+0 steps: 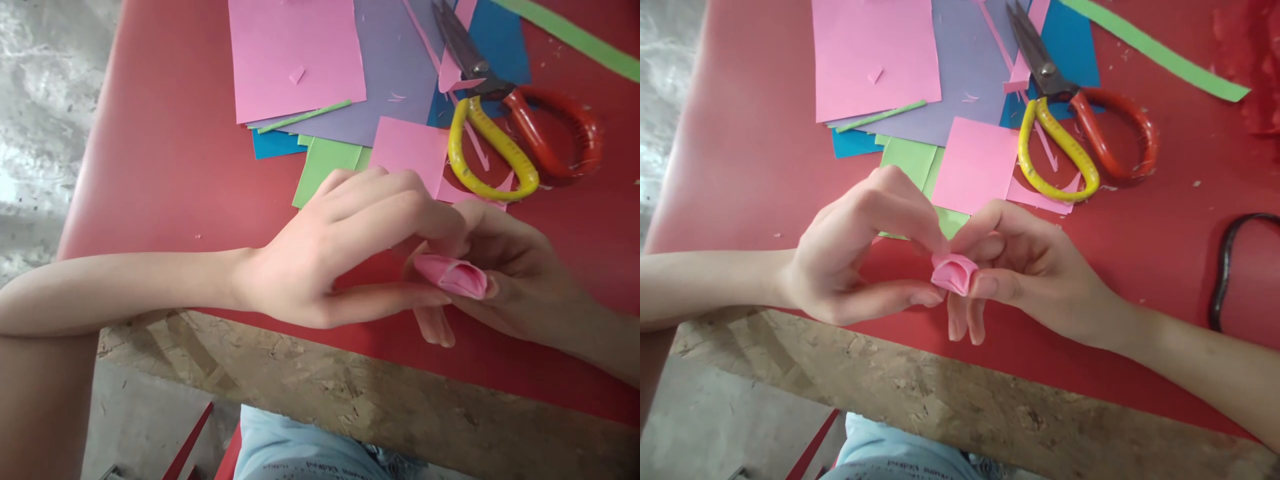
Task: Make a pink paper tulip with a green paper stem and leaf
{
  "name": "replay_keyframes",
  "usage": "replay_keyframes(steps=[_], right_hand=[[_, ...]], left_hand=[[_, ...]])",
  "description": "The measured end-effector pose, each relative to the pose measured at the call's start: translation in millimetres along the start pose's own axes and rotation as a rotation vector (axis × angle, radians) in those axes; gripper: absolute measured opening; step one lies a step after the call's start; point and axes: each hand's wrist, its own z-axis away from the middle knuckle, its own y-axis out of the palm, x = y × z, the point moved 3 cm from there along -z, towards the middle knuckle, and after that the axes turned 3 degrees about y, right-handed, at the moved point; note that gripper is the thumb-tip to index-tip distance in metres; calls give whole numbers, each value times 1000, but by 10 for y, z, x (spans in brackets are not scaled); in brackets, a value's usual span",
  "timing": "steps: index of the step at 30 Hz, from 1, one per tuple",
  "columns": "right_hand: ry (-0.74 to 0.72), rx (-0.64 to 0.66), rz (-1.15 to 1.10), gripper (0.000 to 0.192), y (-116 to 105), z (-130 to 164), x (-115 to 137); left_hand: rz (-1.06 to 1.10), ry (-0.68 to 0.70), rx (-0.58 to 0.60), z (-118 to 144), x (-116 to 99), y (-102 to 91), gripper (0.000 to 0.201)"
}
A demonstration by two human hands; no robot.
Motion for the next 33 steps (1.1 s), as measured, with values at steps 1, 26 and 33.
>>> replay_keyframes(steps=[1, 26, 33], right_hand=[[17, 7, -14, 11, 6, -5, -3], [112, 34, -141, 14, 14, -25, 0], [161, 42, -87, 15, 13, -36, -35]], left_hand=[[-30, 6, 0, -1, -2, 3, 6], [-219, 55, -13, -11, -52, -17, 12], [-129, 29, -45, -12, -29, 7, 13]])
